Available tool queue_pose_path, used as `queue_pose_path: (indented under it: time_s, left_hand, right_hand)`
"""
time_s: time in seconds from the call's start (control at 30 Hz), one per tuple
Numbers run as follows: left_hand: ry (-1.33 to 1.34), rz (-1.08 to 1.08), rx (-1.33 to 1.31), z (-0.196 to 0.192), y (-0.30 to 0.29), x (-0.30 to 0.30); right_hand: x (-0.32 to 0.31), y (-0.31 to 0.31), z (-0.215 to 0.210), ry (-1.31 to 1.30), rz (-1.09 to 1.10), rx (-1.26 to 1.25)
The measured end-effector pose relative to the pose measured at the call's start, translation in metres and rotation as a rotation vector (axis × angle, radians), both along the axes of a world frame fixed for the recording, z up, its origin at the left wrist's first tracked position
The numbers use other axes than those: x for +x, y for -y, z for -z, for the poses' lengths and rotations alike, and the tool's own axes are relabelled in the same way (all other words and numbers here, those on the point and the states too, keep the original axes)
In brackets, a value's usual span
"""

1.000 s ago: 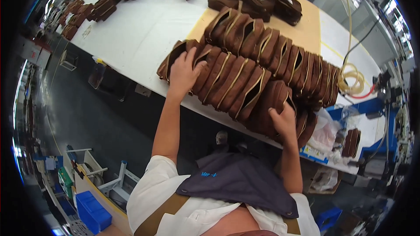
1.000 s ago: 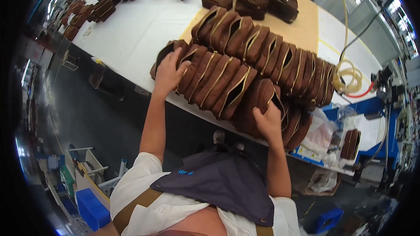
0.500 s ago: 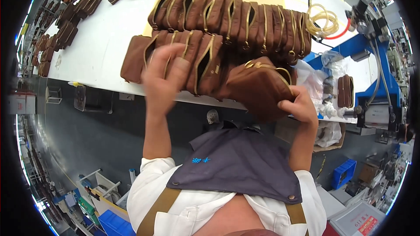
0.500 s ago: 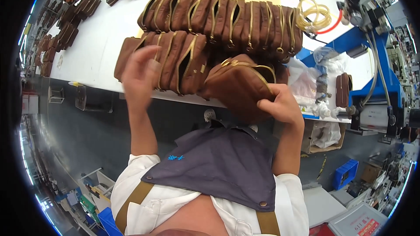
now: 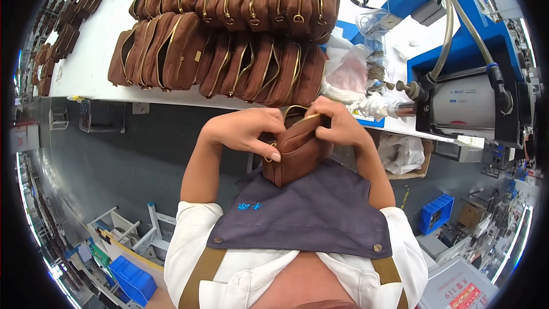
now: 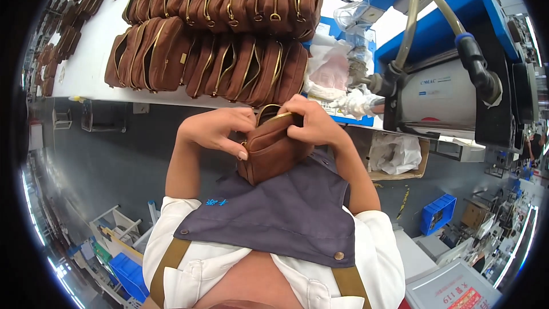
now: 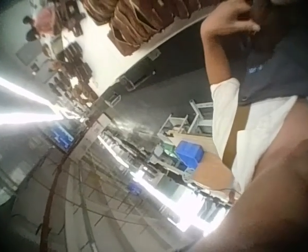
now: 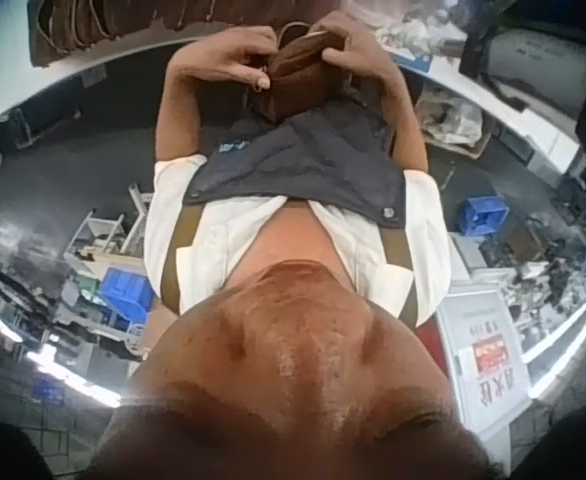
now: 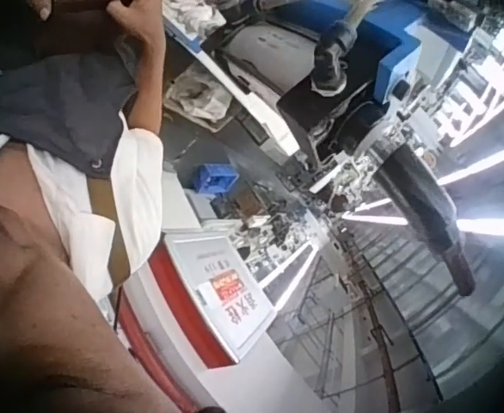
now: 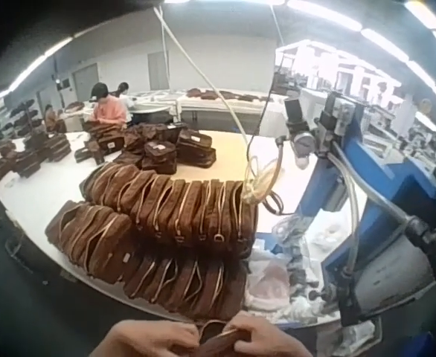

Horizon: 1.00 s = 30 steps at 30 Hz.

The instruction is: Using a pneumatic press to attach hardware or punch holes in leather pouches as part of a manufacturing line.

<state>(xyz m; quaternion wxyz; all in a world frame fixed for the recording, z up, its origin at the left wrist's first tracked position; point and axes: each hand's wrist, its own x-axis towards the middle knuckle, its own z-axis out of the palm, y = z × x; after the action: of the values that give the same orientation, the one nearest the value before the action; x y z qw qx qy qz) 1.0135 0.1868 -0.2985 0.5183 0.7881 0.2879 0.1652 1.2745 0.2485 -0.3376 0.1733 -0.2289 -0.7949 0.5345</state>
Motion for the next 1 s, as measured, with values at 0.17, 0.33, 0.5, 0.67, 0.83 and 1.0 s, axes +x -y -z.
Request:
queue_pose_path:
  time_s: [0.17,0.33,0.5,0.67,0.83,1.0]
  left_hand:
    - [0.296,-0.091,-0.112,0.027,0.033,-0.005]
    - [0.366,-0.729,-0.035,0.002,0.083,0.009]
    - [0.371,-1.166,-0.082,-0.009,0.087,0.039]
    - [0.391,-1.275,-0.059,-0.003,0.092,0.041]
    - [0.257,-1.361,-0.018,0.012,0.096,0.04]
    - [0.104,-1.361,0.185,-0.003,0.099,0.039]
  right_hand:
    - [0.032,0.02,0.039,0.007,0.431,0.199]
    - [0.082,-0.032,0.115,0.131,0.649,0.347]
    - [0.058,-0.048,0.114,0.165,0.534,0.497]
    - [0.061,-0.028,0.105,0.117,0.454,0.813]
    - [0.061,-0.039,0.132,0.167,0.48,0.635]
    - [0.043,-0.074,0.126,0.182,0.46,0.47]
